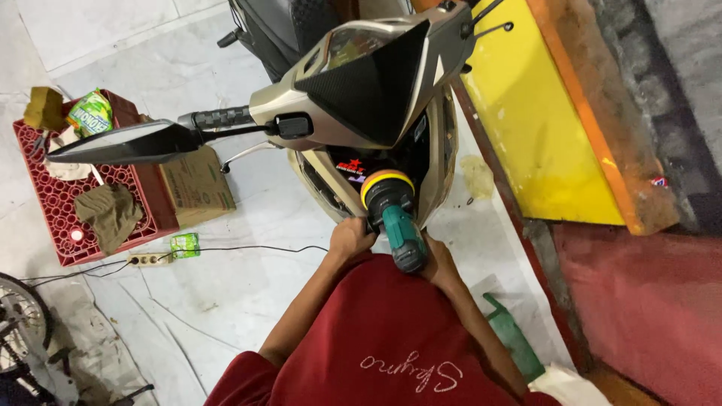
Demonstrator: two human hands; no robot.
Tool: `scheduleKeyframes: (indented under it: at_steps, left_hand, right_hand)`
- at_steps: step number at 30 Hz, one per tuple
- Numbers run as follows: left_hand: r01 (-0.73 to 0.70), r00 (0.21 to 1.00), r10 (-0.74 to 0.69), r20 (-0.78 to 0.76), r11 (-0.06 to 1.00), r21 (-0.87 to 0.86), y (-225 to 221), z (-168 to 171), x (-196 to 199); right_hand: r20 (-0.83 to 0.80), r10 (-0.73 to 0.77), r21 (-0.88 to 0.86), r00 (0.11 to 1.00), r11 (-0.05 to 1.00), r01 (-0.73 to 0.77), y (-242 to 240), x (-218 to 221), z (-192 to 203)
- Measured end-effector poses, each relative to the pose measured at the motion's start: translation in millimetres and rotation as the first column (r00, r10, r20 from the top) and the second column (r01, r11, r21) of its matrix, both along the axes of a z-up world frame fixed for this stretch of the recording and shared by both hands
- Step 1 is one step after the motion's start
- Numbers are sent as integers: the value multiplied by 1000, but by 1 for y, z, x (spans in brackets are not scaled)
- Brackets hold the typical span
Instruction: The person uses a green electric polisher with a yellow pad to buff the front fairing of a beige motorcycle. They move the tool in circular motions across the surface, focusing on the area below the windshield and around the headlight.
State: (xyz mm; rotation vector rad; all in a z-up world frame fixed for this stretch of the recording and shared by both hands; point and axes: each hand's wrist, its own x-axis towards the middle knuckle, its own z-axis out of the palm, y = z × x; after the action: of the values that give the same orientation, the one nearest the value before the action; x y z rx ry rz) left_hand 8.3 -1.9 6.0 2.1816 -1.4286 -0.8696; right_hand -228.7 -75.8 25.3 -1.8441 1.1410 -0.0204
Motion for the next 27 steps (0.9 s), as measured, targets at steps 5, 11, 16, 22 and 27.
scheduleKeyframes:
  at_steps: [5,11,16,22,27]
  left_hand:
    - [33,999,-31,-28,998,60,-1,5,4]
    - [8,999,-5,-42,998,54,2,11,8]
    - [-6,999,10,-52,996,85,0,17,15]
    - [-4,999,7,-47,998,68,-3,26,20]
    - [9,999,-6,-33,996,88,-5,27,23]
  right_hand:
    - [106,-2,-39,994,999,6,3,4,22]
    - [-38,12,1,999,1000,-12,1,13,23]
    - [-67,13,19,998,1000,-11,-2,22,34]
    - [46,-4,16,999,1000,3,-4,28,44]
    - [-90,12,26,996,1000,-9,-5,30,39]
